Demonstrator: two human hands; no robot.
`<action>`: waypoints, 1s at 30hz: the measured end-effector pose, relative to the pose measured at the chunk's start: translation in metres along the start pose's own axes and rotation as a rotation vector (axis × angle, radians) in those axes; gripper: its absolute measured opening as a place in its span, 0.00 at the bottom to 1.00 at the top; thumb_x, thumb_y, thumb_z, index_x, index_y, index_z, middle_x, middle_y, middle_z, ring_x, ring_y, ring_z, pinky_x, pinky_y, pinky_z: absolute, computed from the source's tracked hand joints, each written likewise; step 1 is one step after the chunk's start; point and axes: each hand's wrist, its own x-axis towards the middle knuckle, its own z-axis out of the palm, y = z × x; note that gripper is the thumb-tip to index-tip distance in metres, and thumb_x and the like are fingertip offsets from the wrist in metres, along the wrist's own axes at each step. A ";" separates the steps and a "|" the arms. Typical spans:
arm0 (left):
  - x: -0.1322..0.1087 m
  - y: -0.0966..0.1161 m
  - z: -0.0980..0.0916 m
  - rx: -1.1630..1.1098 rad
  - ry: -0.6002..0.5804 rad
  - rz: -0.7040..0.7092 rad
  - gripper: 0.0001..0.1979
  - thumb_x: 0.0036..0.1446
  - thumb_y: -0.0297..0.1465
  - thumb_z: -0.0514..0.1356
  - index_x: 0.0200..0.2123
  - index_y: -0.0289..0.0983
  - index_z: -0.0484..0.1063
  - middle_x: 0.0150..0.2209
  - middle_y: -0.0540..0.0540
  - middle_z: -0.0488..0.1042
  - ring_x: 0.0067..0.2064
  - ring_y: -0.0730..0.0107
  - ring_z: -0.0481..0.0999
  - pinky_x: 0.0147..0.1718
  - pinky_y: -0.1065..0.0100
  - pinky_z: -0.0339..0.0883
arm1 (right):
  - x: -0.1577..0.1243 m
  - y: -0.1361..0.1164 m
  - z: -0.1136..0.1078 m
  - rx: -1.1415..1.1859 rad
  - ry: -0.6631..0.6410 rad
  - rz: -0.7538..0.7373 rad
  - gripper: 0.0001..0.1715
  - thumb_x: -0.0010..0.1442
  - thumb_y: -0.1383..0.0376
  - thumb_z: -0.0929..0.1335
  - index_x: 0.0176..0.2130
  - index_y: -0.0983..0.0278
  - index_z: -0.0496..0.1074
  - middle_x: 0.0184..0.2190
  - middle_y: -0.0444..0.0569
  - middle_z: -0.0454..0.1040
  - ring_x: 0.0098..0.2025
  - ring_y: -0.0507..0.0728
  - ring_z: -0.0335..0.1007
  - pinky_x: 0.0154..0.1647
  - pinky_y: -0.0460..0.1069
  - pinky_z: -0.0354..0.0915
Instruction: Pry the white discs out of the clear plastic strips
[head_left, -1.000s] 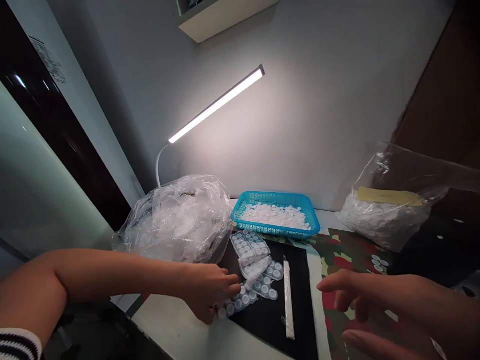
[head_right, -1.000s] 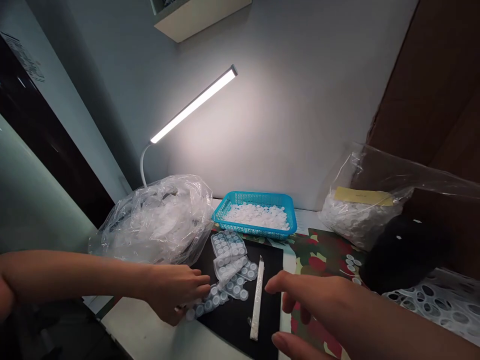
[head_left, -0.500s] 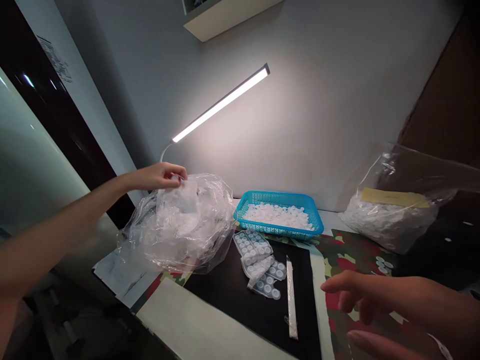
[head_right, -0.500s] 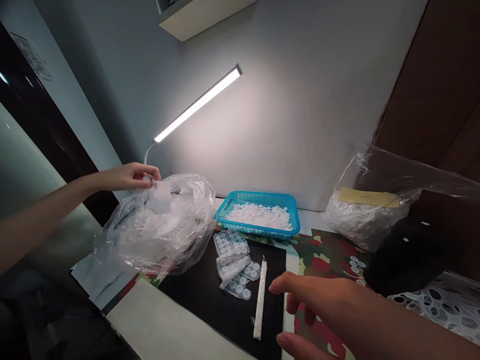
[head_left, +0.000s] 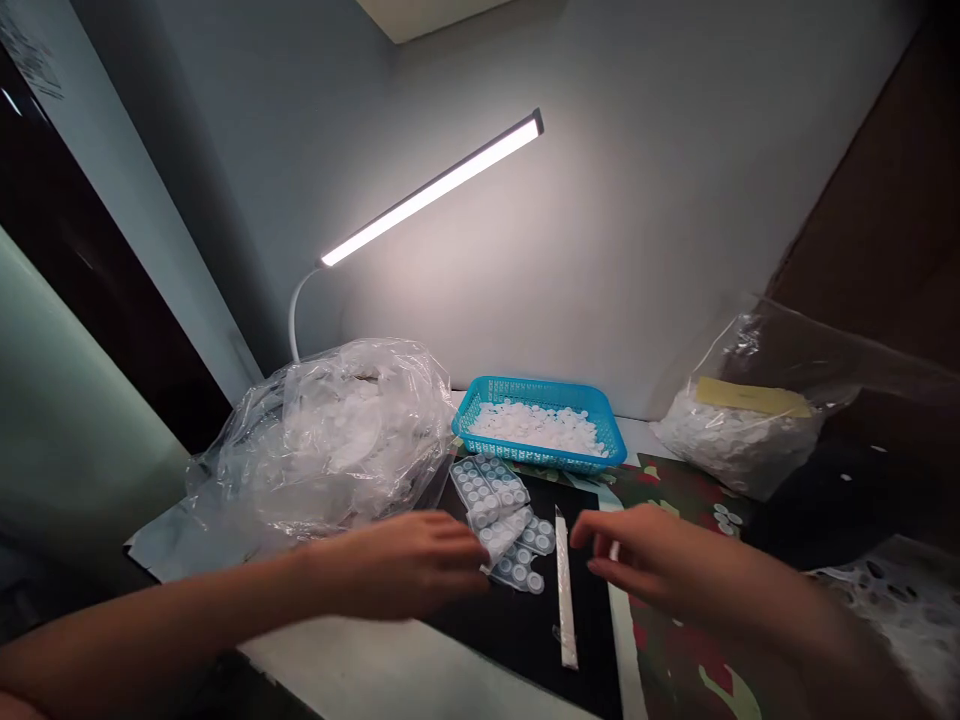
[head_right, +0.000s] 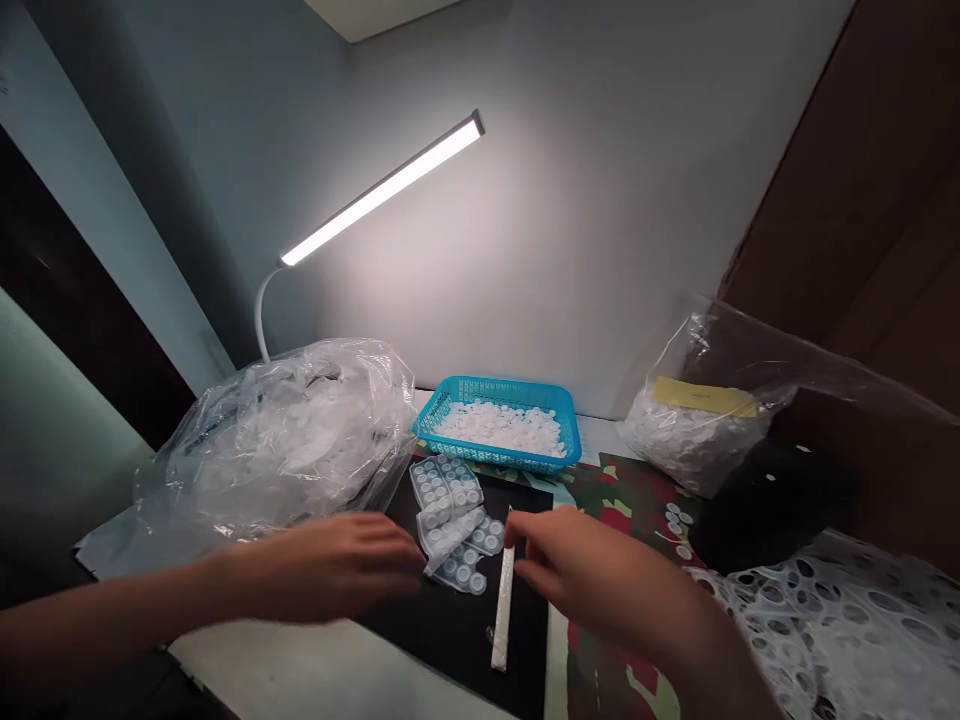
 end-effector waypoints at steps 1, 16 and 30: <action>0.008 0.011 0.017 0.012 -0.011 0.080 0.13 0.62 0.24 0.52 0.48 0.36 0.70 0.48 0.42 0.74 0.49 0.65 0.72 0.51 0.66 0.66 | 0.011 -0.001 0.009 -0.128 -0.045 0.021 0.09 0.60 0.69 0.63 0.31 0.59 0.69 0.26 0.40 0.74 0.24 0.50 0.70 0.22 0.42 0.58; 0.053 0.008 0.094 0.141 0.119 0.036 0.09 0.54 0.19 0.52 0.31 0.32 0.71 0.26 0.39 0.72 0.25 0.59 0.73 0.15 0.62 0.63 | 0.008 0.022 0.065 -0.529 -0.183 -0.167 0.16 0.53 0.82 0.61 0.32 0.64 0.68 0.32 0.49 0.70 0.33 0.57 0.68 0.29 0.47 0.59; -0.047 0.071 0.068 -0.374 0.245 0.190 0.08 0.56 0.31 0.56 0.40 0.38 0.68 0.35 0.48 0.77 0.28 0.73 0.76 0.22 0.74 0.69 | -0.020 -0.040 0.016 -0.081 0.210 0.101 0.12 0.67 0.65 0.56 0.39 0.62 0.66 0.31 0.46 0.71 0.27 0.52 0.68 0.32 0.47 0.67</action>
